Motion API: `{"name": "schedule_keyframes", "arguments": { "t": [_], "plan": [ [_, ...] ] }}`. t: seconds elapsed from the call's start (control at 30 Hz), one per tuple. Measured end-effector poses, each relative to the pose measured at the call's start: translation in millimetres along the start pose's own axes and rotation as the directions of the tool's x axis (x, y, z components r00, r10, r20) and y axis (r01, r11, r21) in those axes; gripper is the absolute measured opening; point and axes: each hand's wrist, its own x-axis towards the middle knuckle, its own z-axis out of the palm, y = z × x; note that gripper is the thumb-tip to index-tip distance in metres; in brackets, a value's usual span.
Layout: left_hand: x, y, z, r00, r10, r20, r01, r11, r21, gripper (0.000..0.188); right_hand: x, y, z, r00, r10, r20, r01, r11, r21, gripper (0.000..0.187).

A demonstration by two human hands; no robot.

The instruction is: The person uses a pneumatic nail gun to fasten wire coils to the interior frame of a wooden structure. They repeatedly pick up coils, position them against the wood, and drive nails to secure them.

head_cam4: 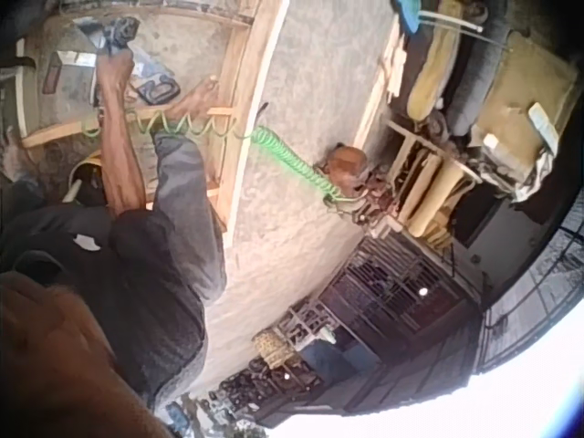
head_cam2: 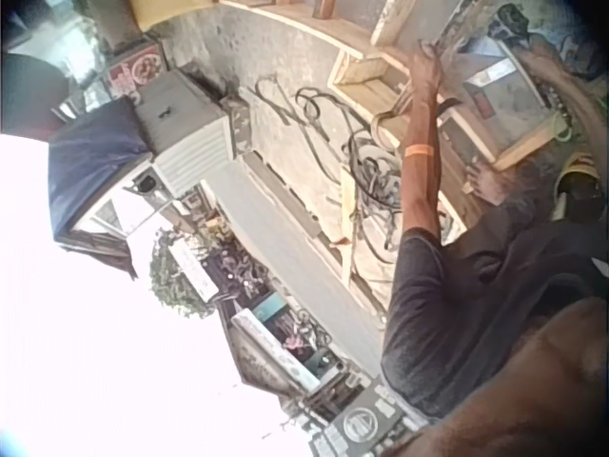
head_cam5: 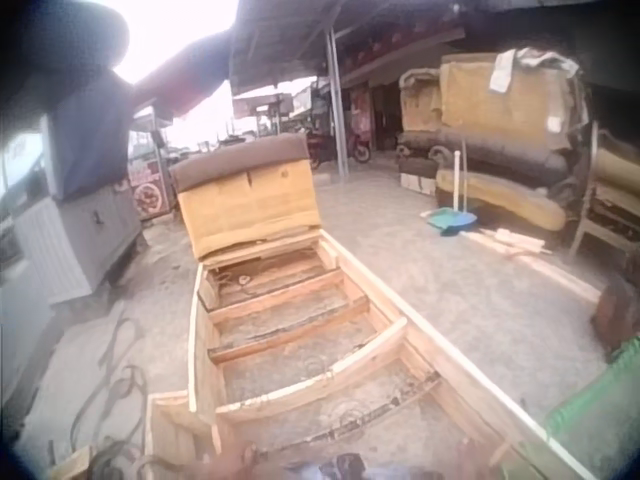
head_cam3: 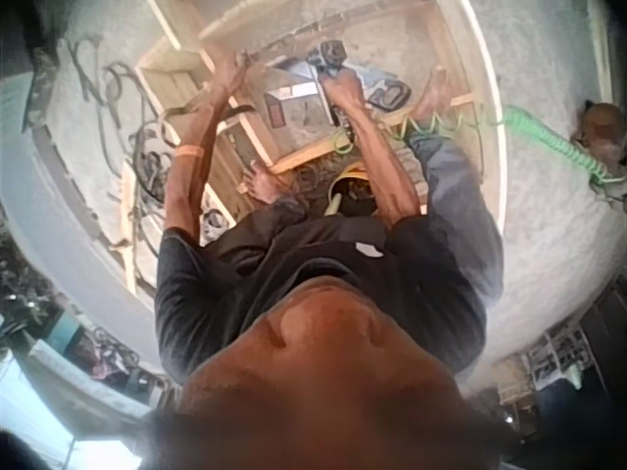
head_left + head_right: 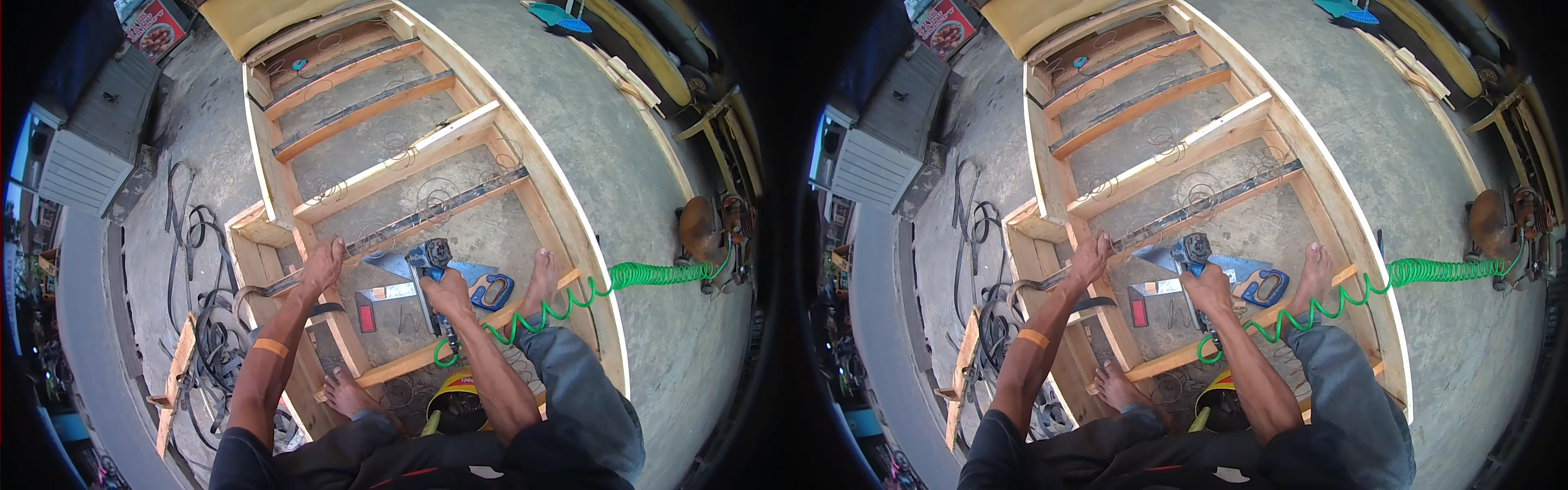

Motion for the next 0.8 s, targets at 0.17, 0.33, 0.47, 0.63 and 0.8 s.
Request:
{"name": "schedule_keyframes", "arguments": {
  "t": [0.17,0.33,0.47,0.63,0.8],
  "plan": [
    [15,-5,-3,0.998,-0.011,-0.055,0.009,0.999,-0.043,0.033,20,-20,-9,0.992,0.078,0.096,-0.08,0.997,0.017,0.048],
    [8,-25,7,0.993,-0.1,-0.067,0.102,0.995,0.015,0.03,33,-70,-15,0.989,-0.075,0.128,0.098,0.977,-0.188,0.046],
    [14,-23,7,0.996,-0.079,-0.046,0.08,0.997,0.017,0.028,55,-87,-10,0.971,-0.179,0.159,0.222,0.921,-0.321,0.046],
    [20,-35,8,0.997,-0.064,-0.043,0.066,0.997,0.046,0.026,66,-85,-6,0.909,-0.341,0.24,0.41,0.835,-0.367,0.041],
    [21,-44,14,1.0,-0.016,0.001,0.016,0.999,0.045,0.025,58,-102,-6,0.944,-0.105,0.311,0.268,0.796,-0.544,0.041]
  ]
}}
